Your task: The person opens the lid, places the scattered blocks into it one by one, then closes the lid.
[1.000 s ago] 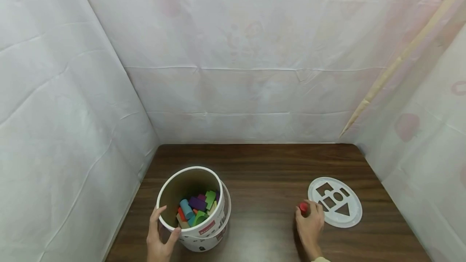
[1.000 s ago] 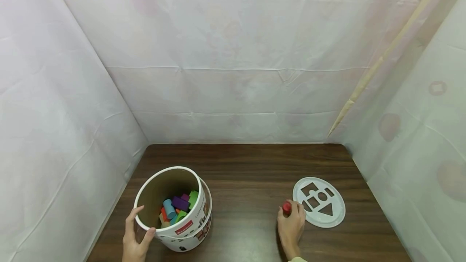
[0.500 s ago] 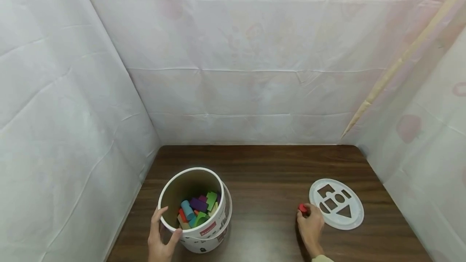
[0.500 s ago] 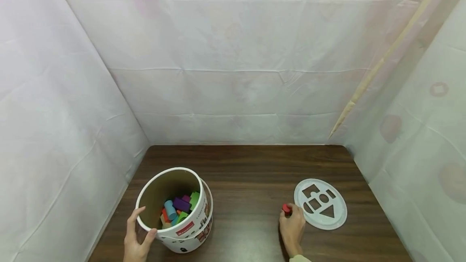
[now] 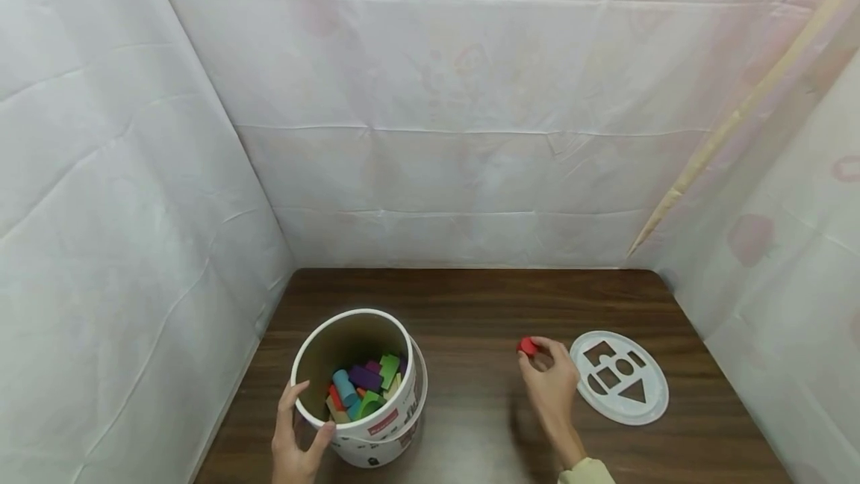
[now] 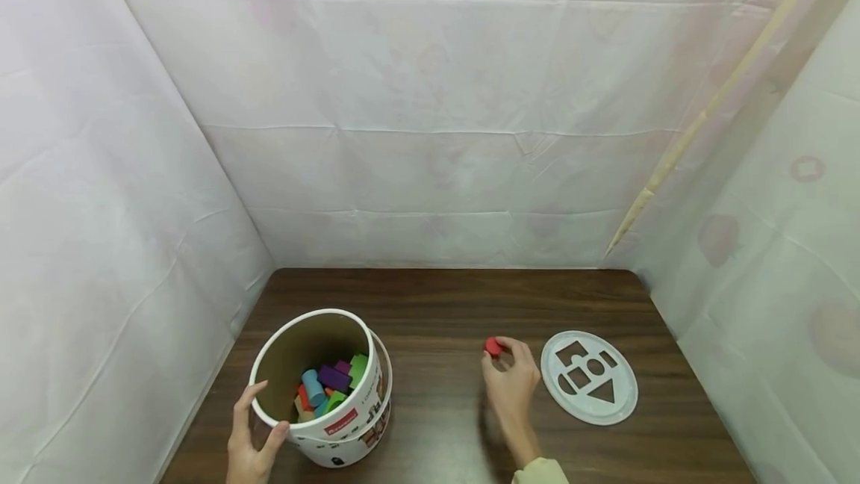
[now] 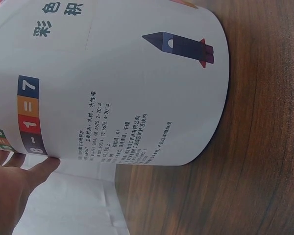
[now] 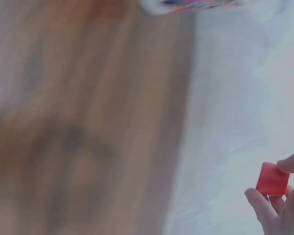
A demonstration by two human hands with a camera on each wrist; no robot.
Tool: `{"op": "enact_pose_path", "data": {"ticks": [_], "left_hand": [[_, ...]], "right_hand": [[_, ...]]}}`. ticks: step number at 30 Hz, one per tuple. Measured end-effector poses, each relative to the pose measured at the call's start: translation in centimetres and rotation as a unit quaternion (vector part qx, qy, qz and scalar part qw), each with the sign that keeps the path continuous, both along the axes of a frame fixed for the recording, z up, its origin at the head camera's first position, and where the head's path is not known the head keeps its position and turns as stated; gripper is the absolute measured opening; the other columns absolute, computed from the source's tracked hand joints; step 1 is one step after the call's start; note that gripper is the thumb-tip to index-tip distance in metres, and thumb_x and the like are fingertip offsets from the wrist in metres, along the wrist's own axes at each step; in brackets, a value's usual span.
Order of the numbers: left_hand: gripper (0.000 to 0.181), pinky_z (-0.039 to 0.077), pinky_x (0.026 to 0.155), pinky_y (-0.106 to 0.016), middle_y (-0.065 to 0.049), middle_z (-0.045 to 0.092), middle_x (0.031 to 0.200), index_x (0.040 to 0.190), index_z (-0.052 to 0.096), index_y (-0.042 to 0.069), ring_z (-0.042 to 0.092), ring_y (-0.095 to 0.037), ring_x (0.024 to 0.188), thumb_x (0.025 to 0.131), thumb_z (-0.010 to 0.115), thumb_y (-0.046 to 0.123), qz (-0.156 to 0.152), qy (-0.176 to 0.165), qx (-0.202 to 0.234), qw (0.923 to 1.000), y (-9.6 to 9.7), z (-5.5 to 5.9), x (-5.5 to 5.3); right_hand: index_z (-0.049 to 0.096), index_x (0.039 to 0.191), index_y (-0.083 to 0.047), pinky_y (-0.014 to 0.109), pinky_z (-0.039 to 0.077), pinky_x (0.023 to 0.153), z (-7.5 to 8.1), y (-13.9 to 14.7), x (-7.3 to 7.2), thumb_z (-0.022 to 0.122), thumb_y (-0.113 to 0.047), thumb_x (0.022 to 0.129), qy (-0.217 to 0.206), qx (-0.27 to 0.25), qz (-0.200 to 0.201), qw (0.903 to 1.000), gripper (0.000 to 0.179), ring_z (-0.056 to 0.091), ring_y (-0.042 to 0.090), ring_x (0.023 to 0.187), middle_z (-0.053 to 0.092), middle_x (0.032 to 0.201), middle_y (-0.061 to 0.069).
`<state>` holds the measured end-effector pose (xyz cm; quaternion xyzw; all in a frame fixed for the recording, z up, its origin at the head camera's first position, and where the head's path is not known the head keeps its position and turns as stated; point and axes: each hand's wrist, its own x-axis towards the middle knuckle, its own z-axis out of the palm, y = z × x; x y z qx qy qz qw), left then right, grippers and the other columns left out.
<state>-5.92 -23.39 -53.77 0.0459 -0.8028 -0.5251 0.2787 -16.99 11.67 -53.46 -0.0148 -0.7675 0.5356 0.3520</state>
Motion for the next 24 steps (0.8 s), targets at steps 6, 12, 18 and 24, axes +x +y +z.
{"op": "enact_pose_path", "data": {"ticks": [6,12,18,24], "left_hand": [[0.071,0.035,0.093,-0.010,-0.010,0.029,0.148,0.138,0.041,0.007,0.030,-0.002,0.127,0.075,0.074,-0.003,0.012,-0.030,0.001,0.9995,0.0,0.1,0.0],[0.072,0.040,0.100,-0.043,-0.009,0.030,0.148,0.138,0.042,0.009,0.028,-0.002,0.128,0.075,0.074,-0.001,0.019,-0.045,0.001,0.9988,0.0,0.1,-0.1],[0.072,0.039,0.102,-0.043,-0.010,0.030,0.148,0.138,0.042,0.009,0.029,-0.002,0.128,0.075,0.074,-0.002,0.019,-0.035,0.008,0.9992,0.0,-0.2,-0.1],[0.072,0.034,0.094,-0.010,-0.012,0.031,0.148,0.138,0.042,0.006,0.030,-0.004,0.129,0.073,0.074,-0.003,0.014,-0.012,0.005,0.9998,0.0,-0.4,-0.1]], "right_hand": [[0.067,0.091,0.006,0.034,0.058,0.061,5.2,-3.0,0.6,0.075,0.018,0.063,0.039,-0.025,0.102,0.9937,0.031,0.067,0.033,0.070,0.065,0.089,0.018],[0.067,0.091,0.003,0.032,0.058,0.062,8.9,-6.2,1.5,0.076,0.017,0.063,0.065,-0.012,0.184,0.9807,0.032,0.066,0.027,0.075,0.066,0.090,0.013],[0.069,0.089,-0.003,0.021,0.053,0.075,10.3,-9.4,1.7,0.081,0.010,0.059,0.123,0.072,0.223,0.9644,0.035,0.064,0.024,0.079,0.067,0.088,0.010],[0.068,0.093,-0.004,0.027,0.057,0.068,10.2,-12.4,2.3,0.079,0.011,0.062,0.109,0.081,0.292,0.9467,0.036,0.063,0.018,0.082,0.065,0.092,0.005]]}}
